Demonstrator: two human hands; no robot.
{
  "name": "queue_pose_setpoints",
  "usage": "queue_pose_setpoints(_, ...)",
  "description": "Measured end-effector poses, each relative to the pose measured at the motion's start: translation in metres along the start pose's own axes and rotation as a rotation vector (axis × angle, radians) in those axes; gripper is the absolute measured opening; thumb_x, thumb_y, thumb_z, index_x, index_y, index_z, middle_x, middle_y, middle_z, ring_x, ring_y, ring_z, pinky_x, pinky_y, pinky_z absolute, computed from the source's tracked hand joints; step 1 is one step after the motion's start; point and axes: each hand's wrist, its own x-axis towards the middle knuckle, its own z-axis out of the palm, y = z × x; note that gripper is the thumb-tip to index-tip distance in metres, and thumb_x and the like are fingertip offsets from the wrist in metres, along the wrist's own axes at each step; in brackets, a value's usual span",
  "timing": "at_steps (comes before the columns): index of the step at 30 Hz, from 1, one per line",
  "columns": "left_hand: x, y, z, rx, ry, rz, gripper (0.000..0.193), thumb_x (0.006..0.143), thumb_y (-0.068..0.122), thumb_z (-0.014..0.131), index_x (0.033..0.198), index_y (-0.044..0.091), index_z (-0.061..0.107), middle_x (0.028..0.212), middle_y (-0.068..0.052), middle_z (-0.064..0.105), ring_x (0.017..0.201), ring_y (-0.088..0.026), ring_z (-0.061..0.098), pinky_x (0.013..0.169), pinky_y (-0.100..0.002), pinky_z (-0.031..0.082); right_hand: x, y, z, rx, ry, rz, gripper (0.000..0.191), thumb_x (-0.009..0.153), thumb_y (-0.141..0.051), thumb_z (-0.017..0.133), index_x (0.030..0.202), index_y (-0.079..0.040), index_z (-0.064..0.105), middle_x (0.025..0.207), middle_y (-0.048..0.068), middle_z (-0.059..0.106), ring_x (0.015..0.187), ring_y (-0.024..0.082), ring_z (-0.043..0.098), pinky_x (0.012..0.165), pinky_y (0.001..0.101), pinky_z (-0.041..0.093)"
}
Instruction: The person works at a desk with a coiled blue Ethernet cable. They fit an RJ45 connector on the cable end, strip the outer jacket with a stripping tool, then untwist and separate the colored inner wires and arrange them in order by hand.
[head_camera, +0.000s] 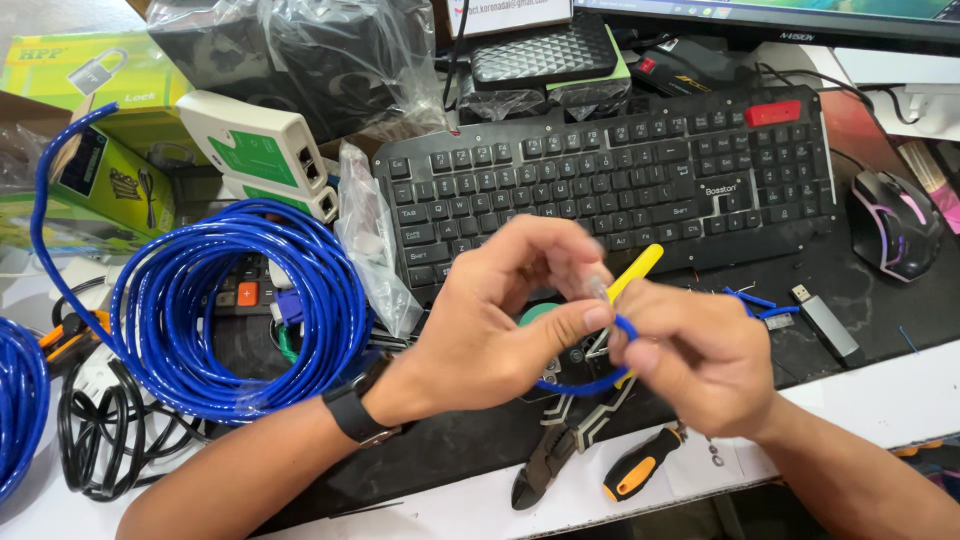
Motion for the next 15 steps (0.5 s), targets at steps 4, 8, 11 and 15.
queue_pose_setpoints(4,0.012,0.029,-0.018,0.500,-0.130,0.109,0.015,0.100,0.013,0.074,0.113,0.007,0.071,0.102,-0.004,0.068,0.085,-0.009,0.068,0.078,-0.025,0.056,0.004,0.004,0.003,-0.065,0.085,0.179,0.012,0.104,-0.007,0.056,0.102,0.000,0.065,0.090,0.006,0.068,0.079,0.013,0.063,0.072,0.0252,0.053)
queue_pose_setpoints(8,0.015,0.036,-0.031,0.523,-0.245,-0.119,0.017,0.097,0.019,0.073,0.110,0.008,0.075,0.089,-0.003,0.070,0.076,-0.011,0.068,0.067,-0.027,0.055,0.002,0.021,0.009,-0.175,0.077,0.169,0.010,0.103,-0.008,0.059,0.100,-0.001,0.065,0.086,0.004,0.065,0.075,0.012,0.059,0.068,0.0250,0.048)
queue_pose_setpoints(11,0.017,0.052,-0.045,0.563,-0.356,-0.225,0.020,0.095,0.023,0.072,0.110,0.009,0.075,0.086,0.000,0.073,0.072,-0.009,0.070,0.064,-0.027,0.056,0.014,0.017,0.017,-0.221,0.029,0.133,0.009,0.103,-0.009,0.059,0.100,-0.002,0.064,0.087,0.004,0.065,0.073,0.013,0.059,0.068,0.0249,0.048)
queue_pose_setpoints(15,0.018,0.055,-0.052,0.536,-0.511,-0.279,0.023,0.090,0.026,0.077,0.103,0.007,0.072,0.081,0.001,0.075,0.071,-0.008,0.068,0.062,-0.027,0.055,0.022,0.008,0.022,-0.310,-0.027,0.055,0.005,0.101,-0.007,0.060,0.100,-0.002,0.062,0.088,0.006,0.064,0.074,0.014,0.061,0.069,0.0254,0.049)
